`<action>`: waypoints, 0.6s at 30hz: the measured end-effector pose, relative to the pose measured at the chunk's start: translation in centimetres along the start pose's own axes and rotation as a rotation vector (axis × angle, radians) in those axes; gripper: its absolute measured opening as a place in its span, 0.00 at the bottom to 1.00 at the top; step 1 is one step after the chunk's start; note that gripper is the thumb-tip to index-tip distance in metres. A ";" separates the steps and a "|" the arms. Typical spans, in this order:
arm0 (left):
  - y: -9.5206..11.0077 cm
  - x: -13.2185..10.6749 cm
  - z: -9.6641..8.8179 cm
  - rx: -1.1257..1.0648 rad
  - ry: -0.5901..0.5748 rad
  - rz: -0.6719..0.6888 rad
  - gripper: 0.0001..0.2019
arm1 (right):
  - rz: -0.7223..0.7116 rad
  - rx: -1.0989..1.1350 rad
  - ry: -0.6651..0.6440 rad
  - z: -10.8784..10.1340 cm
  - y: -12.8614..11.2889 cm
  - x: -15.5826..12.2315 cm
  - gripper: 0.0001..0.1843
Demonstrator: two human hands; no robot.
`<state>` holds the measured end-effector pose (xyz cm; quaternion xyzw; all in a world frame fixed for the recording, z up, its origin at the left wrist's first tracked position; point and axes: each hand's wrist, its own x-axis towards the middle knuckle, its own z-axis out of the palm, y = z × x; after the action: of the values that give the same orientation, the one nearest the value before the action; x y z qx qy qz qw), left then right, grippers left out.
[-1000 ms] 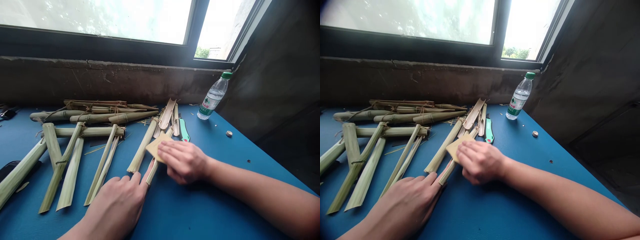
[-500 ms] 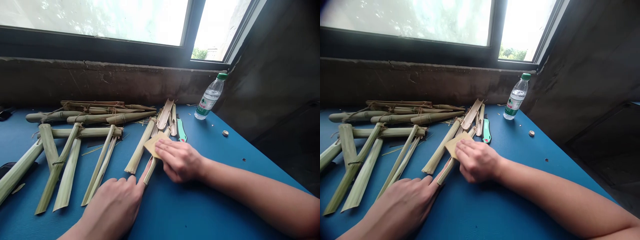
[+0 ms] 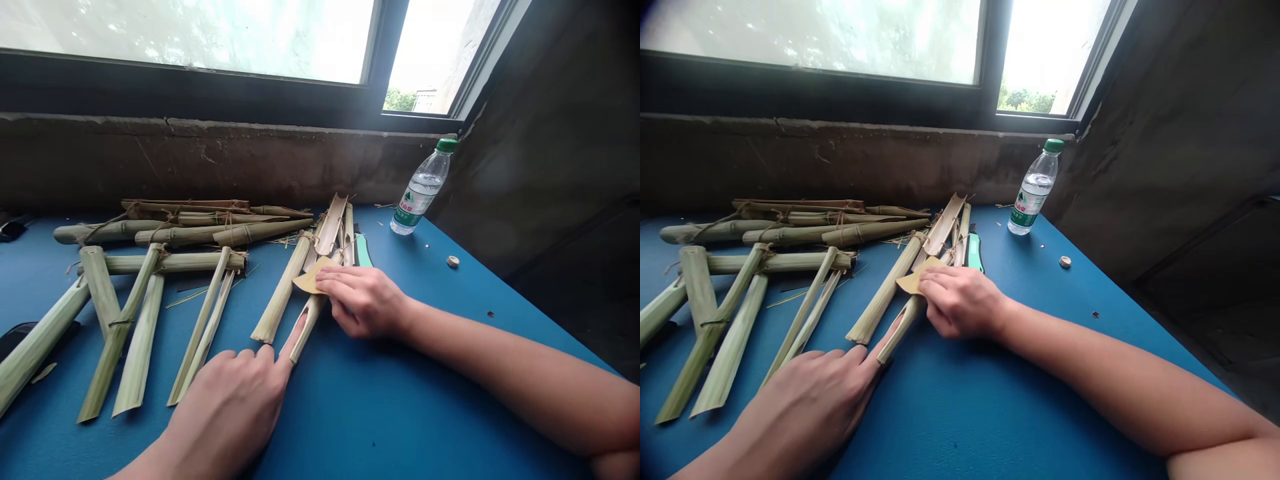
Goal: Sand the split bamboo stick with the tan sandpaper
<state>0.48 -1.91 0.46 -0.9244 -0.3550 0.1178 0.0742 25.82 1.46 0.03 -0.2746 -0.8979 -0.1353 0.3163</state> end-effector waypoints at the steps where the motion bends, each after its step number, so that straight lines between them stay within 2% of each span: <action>1: 0.0 0.0 0.0 0.003 -0.001 0.002 0.19 | -0.009 -0.004 0.005 0.0 -0.1 0.0 0.17; 5: 0.1 -0.3 -0.1 0.007 0.012 0.009 0.19 | -0.136 0.098 -0.022 0.1 -0.3 -0.1 0.19; 8: 0.1 -0.3 -0.2 -0.003 0.028 -0.006 0.16 | 0.004 0.027 0.005 0.1 0.0 -0.1 0.15; 10: 0.0 -0.2 -0.2 -0.011 0.041 0.002 0.15 | 0.023 0.008 0.005 0.0 -0.3 -0.1 0.16; 13: -0.2 -0.1 -0.1 -0.024 0.069 0.030 0.15 | -0.108 0.104 -0.037 -0.1 -1.3 0.0 0.21; 15: -0.4 0.1 -0.1 -0.034 0.100 0.037 0.14 | -0.134 0.139 -0.019 -0.1 -1.4 0.0 0.21; 18: -0.7 0.2 -0.1 -0.048 0.146 0.045 0.15 | 0.010 0.059 0.005 0.0 -0.7 0.0 0.20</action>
<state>0.25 -1.26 0.72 -0.9398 -0.3305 0.0432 0.0750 25.46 0.85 -0.02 -0.2692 -0.8994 -0.1078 0.3270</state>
